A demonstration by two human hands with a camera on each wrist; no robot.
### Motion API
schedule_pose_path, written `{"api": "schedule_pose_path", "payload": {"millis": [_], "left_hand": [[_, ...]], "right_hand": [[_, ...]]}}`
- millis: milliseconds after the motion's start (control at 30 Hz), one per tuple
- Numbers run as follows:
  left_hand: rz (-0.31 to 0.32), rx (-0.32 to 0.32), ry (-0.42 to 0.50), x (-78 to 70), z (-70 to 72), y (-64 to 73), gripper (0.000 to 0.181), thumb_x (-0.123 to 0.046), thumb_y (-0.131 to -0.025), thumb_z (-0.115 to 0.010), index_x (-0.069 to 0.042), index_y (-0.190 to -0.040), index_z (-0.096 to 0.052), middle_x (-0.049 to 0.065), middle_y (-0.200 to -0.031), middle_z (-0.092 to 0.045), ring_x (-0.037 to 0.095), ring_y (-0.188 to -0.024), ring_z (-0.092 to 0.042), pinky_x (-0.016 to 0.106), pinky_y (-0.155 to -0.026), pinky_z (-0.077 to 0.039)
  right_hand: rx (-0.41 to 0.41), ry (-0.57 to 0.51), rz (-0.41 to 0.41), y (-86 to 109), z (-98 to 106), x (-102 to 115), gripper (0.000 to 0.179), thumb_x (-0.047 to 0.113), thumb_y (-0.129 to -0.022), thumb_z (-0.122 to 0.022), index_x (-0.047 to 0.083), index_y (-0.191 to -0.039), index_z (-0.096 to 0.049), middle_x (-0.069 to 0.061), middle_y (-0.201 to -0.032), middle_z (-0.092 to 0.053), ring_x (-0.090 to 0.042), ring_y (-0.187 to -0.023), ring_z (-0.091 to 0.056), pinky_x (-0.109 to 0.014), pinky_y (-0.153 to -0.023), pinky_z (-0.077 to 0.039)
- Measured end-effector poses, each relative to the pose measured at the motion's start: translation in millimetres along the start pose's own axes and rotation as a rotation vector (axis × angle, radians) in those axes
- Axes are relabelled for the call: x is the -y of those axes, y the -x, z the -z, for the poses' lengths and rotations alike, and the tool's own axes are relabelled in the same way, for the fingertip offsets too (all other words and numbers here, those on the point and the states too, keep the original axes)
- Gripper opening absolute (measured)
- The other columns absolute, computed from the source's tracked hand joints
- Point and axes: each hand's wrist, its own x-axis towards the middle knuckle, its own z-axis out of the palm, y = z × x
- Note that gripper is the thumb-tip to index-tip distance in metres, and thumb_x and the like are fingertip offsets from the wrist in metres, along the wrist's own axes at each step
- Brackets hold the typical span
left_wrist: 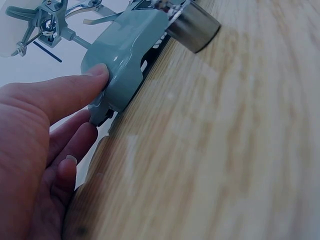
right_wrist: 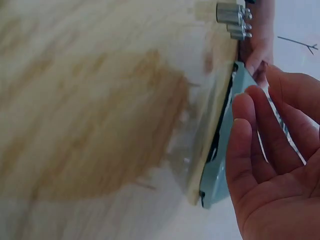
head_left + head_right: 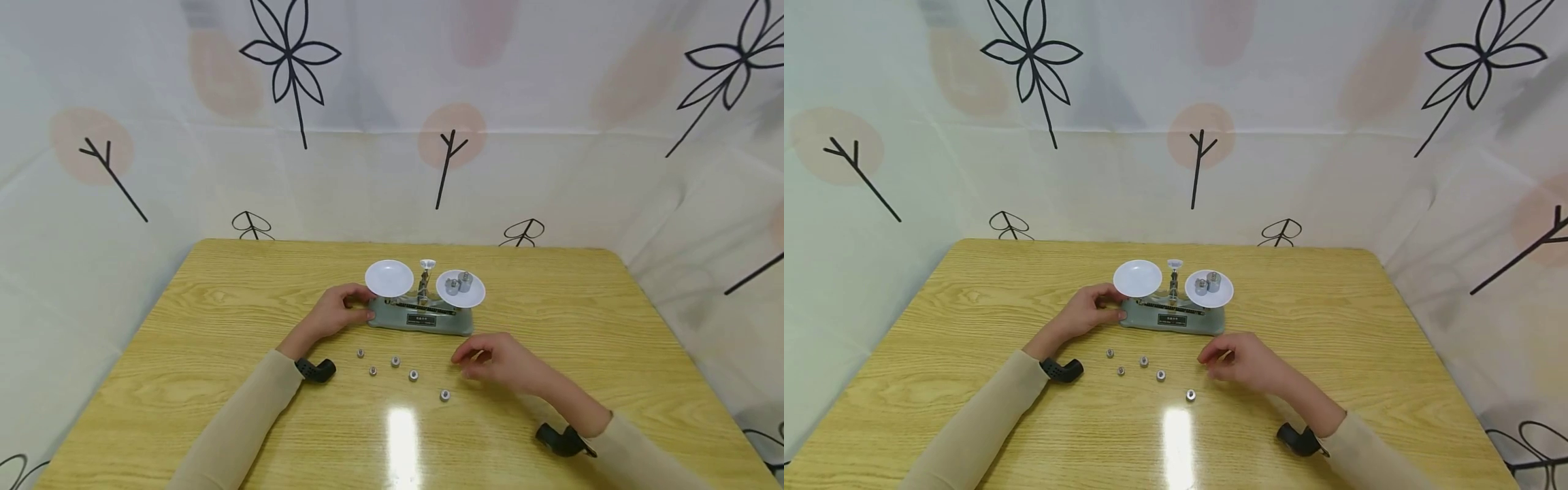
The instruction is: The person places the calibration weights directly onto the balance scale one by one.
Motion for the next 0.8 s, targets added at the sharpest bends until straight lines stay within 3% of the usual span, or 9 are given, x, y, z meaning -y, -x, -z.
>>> {"api": "schedule_pose_path", "payload": {"millis": [467, 800], "left_hand": [[0.002, -0.002, -0.016, -1.8, -0.4, 0.8, 0.034, -0.014, -0.084, -0.082, -0.011, -0.116, -0.071, 0.001, -0.112, -0.068, 0.019, -0.106, -0.061, 0.038, -0.087, -0.048], [0.008, -0.001, -0.013, -0.4, -0.1, 1.0, 0.034, -0.016, -0.084, -0.082, -0.012, -0.116, -0.071, 0.001, -0.112, -0.068, 0.019, -0.107, -0.061, 0.037, -0.087, -0.048]], "right_hand": [[0.136, -0.054, 0.025, -2.9, -23, 1, 0.020, 0.012, -0.088, -0.076, 0.014, -0.108, -0.073, 0.002, -0.106, -0.070, -0.017, -0.097, -0.065, -0.031, -0.086, -0.053], [0.153, -0.029, 0.078, -4.9, -27, 5, 0.019, 0.012, -0.088, -0.077, 0.014, -0.106, -0.073, 0.003, -0.104, -0.070, -0.014, -0.094, -0.064, -0.030, -0.083, -0.054]]}}
